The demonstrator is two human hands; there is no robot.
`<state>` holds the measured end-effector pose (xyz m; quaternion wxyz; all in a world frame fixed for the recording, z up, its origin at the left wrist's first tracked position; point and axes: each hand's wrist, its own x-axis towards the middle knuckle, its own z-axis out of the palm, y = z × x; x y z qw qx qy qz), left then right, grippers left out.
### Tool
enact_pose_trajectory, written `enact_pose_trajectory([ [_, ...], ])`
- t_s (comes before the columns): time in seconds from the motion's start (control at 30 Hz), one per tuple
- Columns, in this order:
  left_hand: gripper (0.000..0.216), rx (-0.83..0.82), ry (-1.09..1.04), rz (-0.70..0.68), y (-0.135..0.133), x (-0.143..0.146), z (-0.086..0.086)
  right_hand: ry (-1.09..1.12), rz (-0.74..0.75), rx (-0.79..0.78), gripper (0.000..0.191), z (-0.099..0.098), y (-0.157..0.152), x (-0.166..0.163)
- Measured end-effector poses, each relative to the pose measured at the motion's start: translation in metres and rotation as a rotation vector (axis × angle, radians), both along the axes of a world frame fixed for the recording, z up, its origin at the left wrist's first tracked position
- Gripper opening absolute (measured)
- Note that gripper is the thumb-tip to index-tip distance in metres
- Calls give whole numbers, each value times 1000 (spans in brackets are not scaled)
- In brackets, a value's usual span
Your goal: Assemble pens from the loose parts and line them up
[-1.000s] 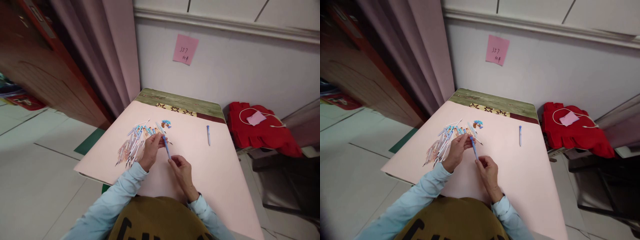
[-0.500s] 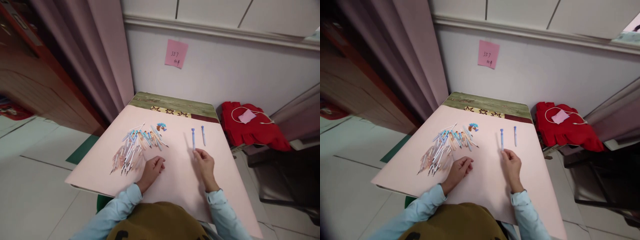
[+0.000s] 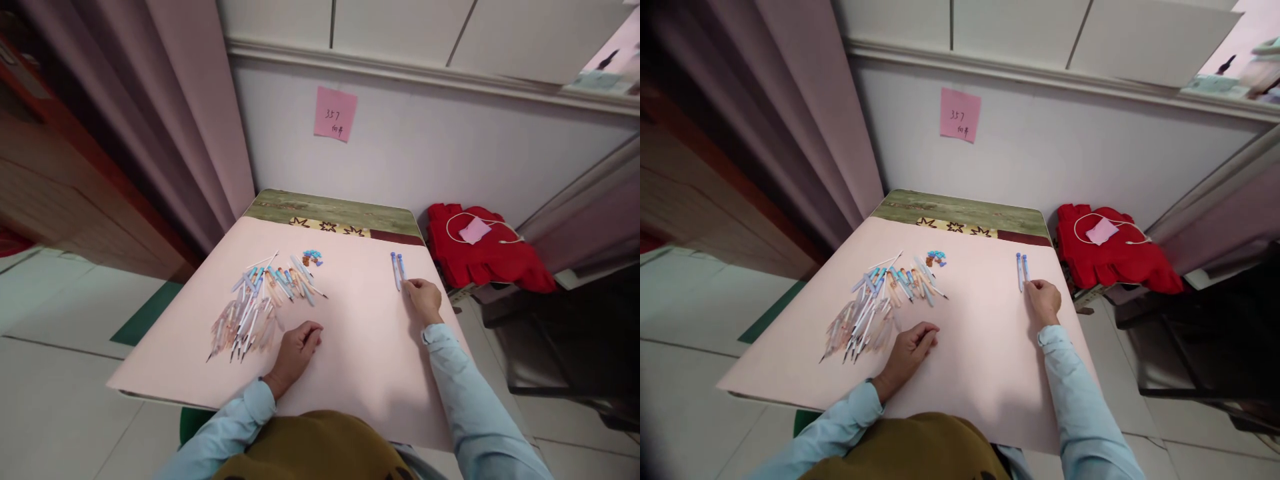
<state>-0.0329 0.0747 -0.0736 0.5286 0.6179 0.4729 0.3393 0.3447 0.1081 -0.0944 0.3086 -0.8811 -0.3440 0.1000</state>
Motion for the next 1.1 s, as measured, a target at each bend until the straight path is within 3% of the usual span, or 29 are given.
enact_pose_trajectory([
  [0.27,22,37,58,-22,1,-1,-2,6,17,-10,37,1,17,5],
  [0.63,22,61,78,-37,0,-2,-9,-6,23,-1,38,3,15,5],
  [0.73,23,81,87,-49,0,-3,-13,-22,-41,79,41,10,12,-3],
  [0.83,23,94,87,-56,0,-2,-14,70,-91,336,46,15,9,-36],
  [0.9,22,104,88,-57,0,-2,-13,255,-20,484,50,14,10,-74],
  [1.0,21,117,84,-60,-1,-2,-11,516,161,532,45,7,14,-142],
  [1.1,20,131,74,-66,-2,-2,-11,611,290,495,41,-1,17,-199],
])
